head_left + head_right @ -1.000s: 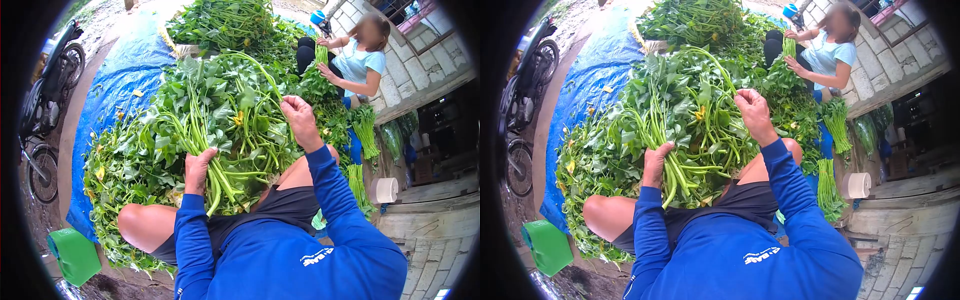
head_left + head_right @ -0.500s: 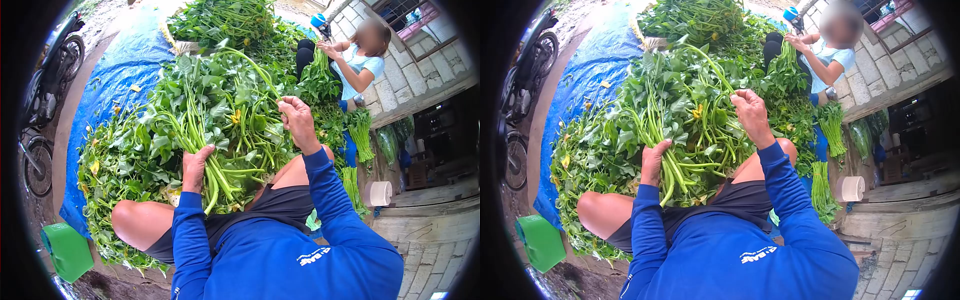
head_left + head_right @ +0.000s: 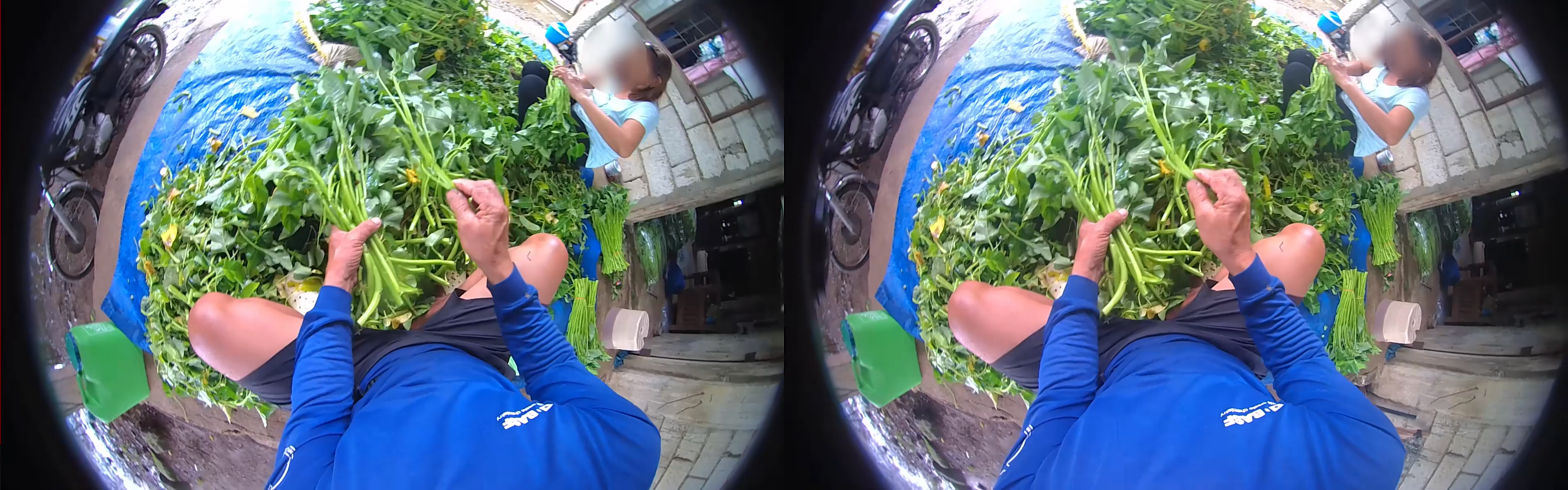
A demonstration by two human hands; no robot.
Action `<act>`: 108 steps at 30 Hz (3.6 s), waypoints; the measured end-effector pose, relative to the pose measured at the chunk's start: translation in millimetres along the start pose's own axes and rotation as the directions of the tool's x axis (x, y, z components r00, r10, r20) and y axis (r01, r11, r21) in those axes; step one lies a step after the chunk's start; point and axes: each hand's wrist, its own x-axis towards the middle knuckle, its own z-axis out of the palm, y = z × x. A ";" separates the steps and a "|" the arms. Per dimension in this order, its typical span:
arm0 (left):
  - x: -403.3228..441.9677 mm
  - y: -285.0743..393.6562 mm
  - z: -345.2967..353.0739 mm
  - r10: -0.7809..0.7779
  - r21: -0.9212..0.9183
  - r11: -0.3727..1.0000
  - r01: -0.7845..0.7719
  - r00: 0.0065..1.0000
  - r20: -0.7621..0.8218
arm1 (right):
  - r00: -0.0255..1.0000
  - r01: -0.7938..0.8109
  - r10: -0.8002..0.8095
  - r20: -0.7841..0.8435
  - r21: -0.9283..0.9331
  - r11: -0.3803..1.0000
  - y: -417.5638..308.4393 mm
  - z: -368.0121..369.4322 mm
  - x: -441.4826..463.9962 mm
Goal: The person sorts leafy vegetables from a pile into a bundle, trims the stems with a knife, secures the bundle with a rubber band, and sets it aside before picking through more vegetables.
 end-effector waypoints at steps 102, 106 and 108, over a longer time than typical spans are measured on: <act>-18.6 21.2 -5.5 -0.079 -0.006 0.997 0.079 0.990 -0.115 | 0.770 -0.633 0.550 0.323 0.286 0.719 101.3 35.1 55.5; -18.7 24.3 2.5 -0.029 -0.055 0.998 0.022 0.991 -0.131 | 0.719 -0.693 0.600 0.352 0.292 0.659 56.0 -18.8 67.2; -13.9 27.3 -0.5 -0.137 -0.003 0.991 0.137 0.989 -0.055 | 0.725 -0.683 0.582 0.369 0.274 0.677 72.0 -28.4 57.2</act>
